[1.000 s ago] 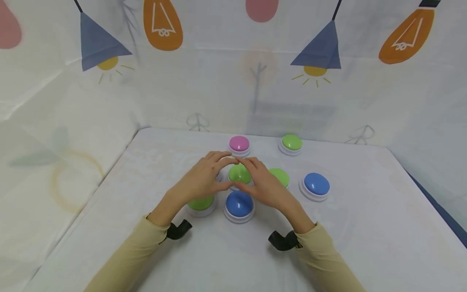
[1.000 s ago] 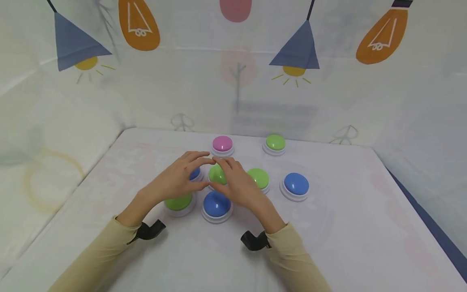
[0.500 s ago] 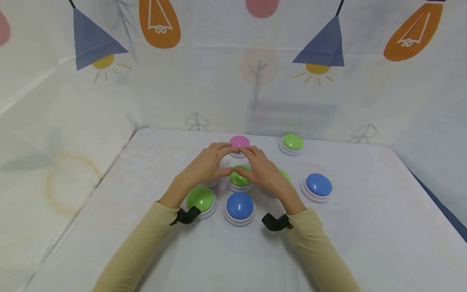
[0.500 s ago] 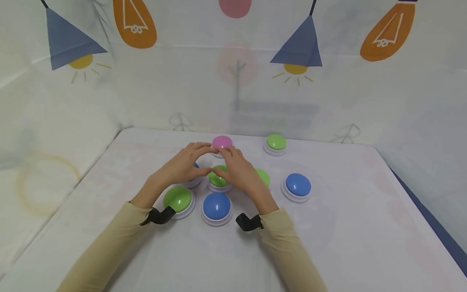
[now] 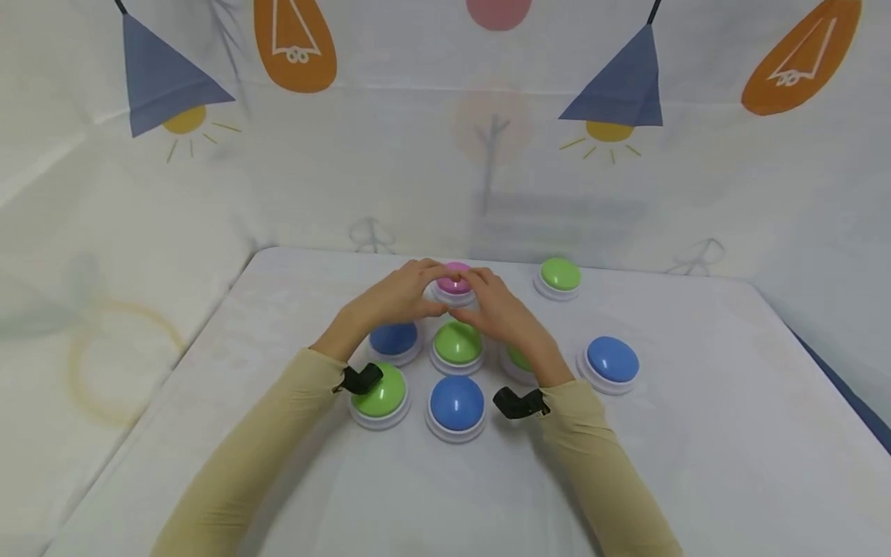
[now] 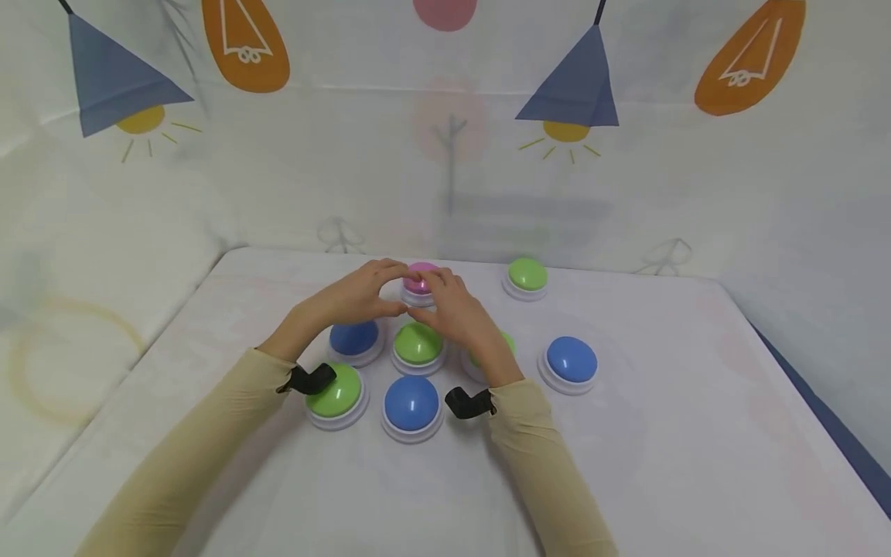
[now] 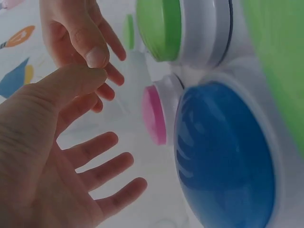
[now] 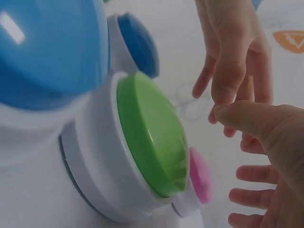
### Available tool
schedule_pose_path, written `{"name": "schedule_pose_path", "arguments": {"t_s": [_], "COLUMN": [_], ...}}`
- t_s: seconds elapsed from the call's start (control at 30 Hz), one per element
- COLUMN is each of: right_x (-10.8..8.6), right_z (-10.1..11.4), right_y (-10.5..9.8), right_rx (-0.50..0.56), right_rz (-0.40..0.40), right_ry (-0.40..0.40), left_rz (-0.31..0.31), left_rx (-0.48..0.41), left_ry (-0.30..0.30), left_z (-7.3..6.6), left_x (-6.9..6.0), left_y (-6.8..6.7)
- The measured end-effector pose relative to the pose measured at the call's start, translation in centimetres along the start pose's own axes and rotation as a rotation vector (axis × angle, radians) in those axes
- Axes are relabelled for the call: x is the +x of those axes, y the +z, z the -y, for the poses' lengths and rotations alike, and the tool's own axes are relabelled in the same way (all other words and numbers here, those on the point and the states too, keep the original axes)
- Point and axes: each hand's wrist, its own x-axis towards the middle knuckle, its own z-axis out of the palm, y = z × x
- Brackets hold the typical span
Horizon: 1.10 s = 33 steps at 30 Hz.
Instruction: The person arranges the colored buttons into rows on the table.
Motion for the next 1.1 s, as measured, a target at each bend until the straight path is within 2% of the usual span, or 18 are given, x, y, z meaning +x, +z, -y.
{"name": "schedule_pose_path", "arguments": {"t_s": [0.17, 0.33, 0.7, 0.83, 0.97, 1.1], "right_x": [1.6, 2.8, 3.9, 4.3, 4.5, 4.7], "right_z": [-1.1, -1.5, -2.4, -2.6, -2.6, -2.8], "right_y": [0.1, -0.2, 0.4, 1.0, 1.2, 1.3], "right_rx": [-0.02, -0.007, 0.079, 0.135, 0.177, 0.166], "right_rz": [0.008, 0.023, 0.071, 0.092, 0.099, 0.097], "right_ry": [0.008, 0.009, 0.055, 0.052, 0.069, 0.078], "left_rz": [0.05, 0.077, 0.145, 0.156, 0.154, 0.138], "left_rx": [0.027, 0.048, 0.085, 0.052, -0.002, -0.056], "left_ry": [-0.027, -0.035, -0.159, -0.159, -0.128, -0.122], "left_z": [0.6, 1.0, 1.1, 1.6, 2.2, 2.7], "left_x": [1.8, 3.0, 4.1, 4.3, 4.6, 4.9], "left_y": [0.0, 0.2, 0.8, 1.0, 1.3, 1.6]}}
